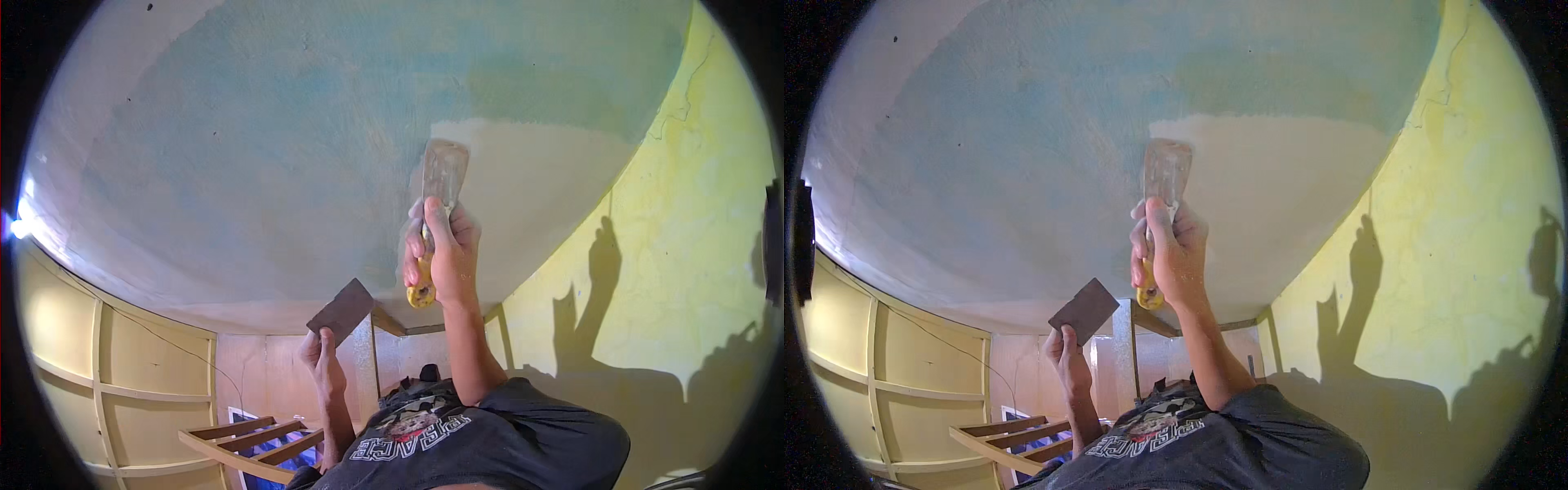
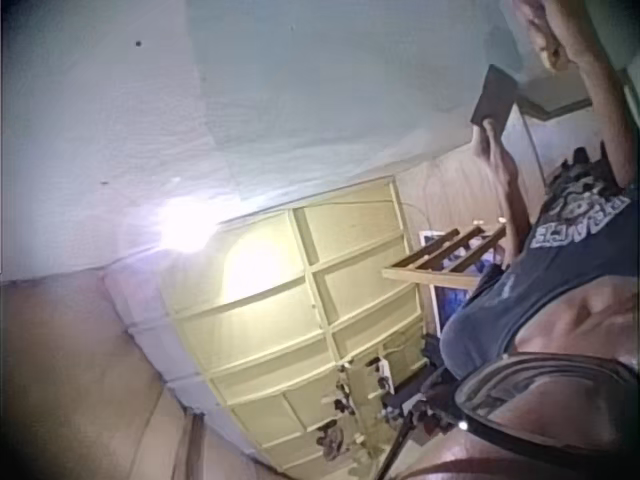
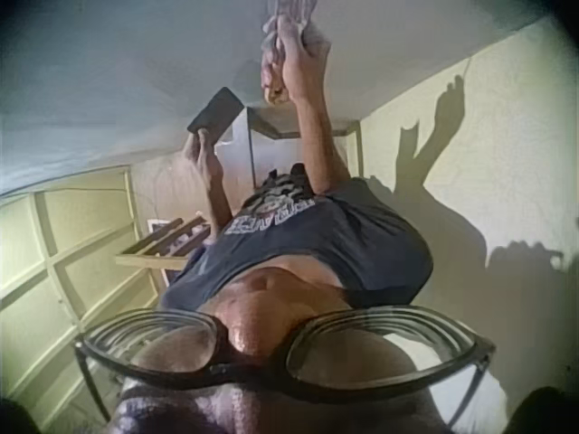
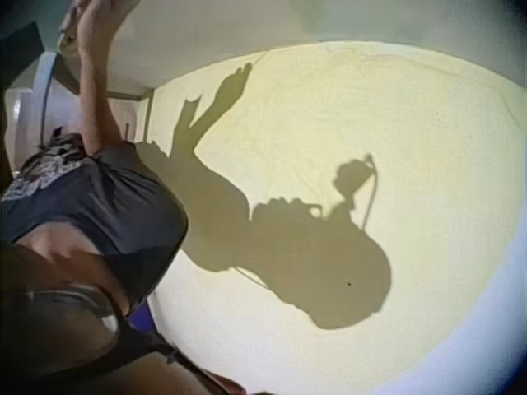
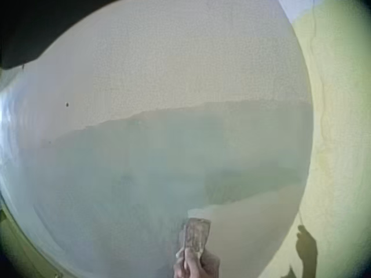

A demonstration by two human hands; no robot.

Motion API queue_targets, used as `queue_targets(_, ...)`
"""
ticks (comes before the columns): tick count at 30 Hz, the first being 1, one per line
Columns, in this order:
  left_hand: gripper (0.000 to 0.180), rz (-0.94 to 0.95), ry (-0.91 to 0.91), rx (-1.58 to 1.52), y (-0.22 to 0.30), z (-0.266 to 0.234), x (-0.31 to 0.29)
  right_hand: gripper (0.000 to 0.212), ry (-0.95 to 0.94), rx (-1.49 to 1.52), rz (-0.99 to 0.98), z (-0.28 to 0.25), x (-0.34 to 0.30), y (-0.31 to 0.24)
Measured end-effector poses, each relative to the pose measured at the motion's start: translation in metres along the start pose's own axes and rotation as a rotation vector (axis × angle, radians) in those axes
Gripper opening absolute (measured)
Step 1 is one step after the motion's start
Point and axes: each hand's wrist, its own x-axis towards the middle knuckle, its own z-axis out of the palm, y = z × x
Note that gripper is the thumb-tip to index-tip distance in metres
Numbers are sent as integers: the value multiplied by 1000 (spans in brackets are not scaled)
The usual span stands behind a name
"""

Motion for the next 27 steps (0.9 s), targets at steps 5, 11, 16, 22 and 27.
queue_targets(5, 33, 29, 15, 2, 5, 4, -2, 32, -16, 14, -74, -4, 4, 3)
queue_targets(11, 33, 25, 26, -40, 5, 8, -2, 31, -32, 21, -60, -6, 6, 4)
queue_targets(16, 32, 25, -9, -3, 7, 6, -1, 33, -52, 21, -99, 3, 9, 0)
queue_targets(22, 33, 32, 53, -38, 11, 13, -1, 33, -67, -11, -85, -1, 11, 2)
queue_targets(27, 33, -12, 16, -40, 7, 4, -3, 32, -8, -45, -31, -4, 5, -7)
